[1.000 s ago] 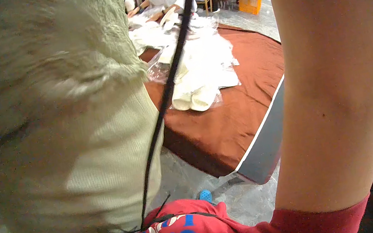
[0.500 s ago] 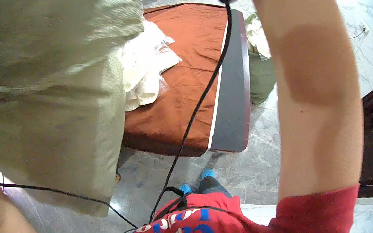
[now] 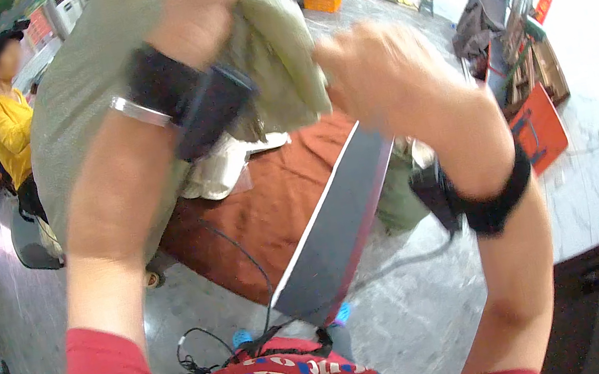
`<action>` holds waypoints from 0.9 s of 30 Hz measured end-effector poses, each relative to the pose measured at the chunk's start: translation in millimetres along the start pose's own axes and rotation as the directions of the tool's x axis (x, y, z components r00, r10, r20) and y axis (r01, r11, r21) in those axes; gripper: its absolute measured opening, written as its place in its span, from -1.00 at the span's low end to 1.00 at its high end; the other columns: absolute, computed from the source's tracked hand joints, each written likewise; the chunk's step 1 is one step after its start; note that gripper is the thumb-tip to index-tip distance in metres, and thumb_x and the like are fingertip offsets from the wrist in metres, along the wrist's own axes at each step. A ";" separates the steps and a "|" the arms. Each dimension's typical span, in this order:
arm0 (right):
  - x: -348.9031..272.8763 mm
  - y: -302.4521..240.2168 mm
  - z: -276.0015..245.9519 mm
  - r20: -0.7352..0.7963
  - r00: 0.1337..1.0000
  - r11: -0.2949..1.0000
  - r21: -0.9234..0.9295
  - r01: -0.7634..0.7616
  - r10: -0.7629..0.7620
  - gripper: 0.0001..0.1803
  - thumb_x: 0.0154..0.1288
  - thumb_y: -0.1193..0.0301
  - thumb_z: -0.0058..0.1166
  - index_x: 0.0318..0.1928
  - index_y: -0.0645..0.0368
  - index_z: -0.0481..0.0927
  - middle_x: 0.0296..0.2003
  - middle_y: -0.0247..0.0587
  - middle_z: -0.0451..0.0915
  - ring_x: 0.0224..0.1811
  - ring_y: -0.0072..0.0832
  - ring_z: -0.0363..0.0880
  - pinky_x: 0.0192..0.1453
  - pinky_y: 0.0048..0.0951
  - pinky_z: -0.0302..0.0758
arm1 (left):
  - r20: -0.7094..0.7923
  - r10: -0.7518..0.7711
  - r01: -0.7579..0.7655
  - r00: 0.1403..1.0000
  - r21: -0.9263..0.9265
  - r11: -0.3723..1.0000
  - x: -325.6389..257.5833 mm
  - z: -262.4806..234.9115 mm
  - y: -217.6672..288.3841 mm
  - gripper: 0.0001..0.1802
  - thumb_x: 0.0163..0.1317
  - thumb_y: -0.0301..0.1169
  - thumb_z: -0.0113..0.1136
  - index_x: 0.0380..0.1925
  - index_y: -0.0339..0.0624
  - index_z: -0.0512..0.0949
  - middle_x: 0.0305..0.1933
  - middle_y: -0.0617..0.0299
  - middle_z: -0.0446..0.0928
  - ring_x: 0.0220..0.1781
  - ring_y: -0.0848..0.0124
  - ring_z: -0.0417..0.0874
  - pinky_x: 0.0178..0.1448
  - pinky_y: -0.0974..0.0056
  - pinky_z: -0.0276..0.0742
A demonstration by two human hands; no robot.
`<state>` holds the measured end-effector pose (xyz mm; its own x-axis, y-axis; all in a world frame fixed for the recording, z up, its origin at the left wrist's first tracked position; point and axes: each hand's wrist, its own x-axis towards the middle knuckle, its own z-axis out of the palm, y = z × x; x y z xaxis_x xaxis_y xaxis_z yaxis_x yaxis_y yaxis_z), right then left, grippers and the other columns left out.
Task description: Packaging white slippers into plastic bags and transferring a large sack of slippers to another work table.
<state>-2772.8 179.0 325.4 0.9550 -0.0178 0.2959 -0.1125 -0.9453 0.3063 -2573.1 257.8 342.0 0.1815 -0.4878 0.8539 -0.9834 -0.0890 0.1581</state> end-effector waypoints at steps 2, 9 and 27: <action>-53.1 15.1 3.9 -0.049 0.998 0.989 0.142 0.037 -0.031 -0.76 -0.04 0.50 0.13 -0.29 0.23 0.48 -0.49 -0.07 0.47 -0.32 -0.12 0.48 -0.24 -0.16 0.41 | -0.123 -0.417 0.241 0.901 -0.656 0.715 -19.0 86.4 29.5 -0.79 -0.19 -0.42 0.16 -0.56 -0.38 0.53 -0.54 -0.10 0.55 -0.48 0.02 0.58 -0.34 0.09 0.46; -106.9 67.0 108.4 0.000 1.000 0.971 0.240 0.024 -0.025 -0.79 -0.04 0.40 0.17 -0.34 0.17 0.50 -0.39 -0.15 0.47 -0.21 -0.23 0.47 -0.15 -0.20 0.41 | 0.231 -0.728 0.756 0.645 -0.053 0.652 -179.8 279.9 20.4 -0.73 -0.03 -0.25 0.17 -0.35 -0.15 0.58 -0.38 -0.10 0.58 -0.27 -0.05 0.59 -0.18 -0.02 0.48; 71.1 -6.5 297.8 0.115 0.980 0.936 0.332 0.118 -0.164 -0.73 0.00 0.43 0.14 -0.23 0.22 0.51 -0.37 0.06 0.60 -0.29 0.00 0.57 -0.19 -0.06 0.48 | -0.134 -0.781 0.764 0.610 -0.162 0.625 -392.7 8.8 59.9 -0.81 0.13 -0.36 0.24 -0.28 -0.19 0.53 -0.43 0.17 0.54 -0.39 0.32 0.57 -0.29 0.26 0.48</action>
<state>-2622.4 86.9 75.0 0.9857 0.1002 0.1352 0.0982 -0.9949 0.0212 -2703.4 436.4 11.7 0.8786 -0.1118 0.4644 -0.4759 -0.2877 0.8311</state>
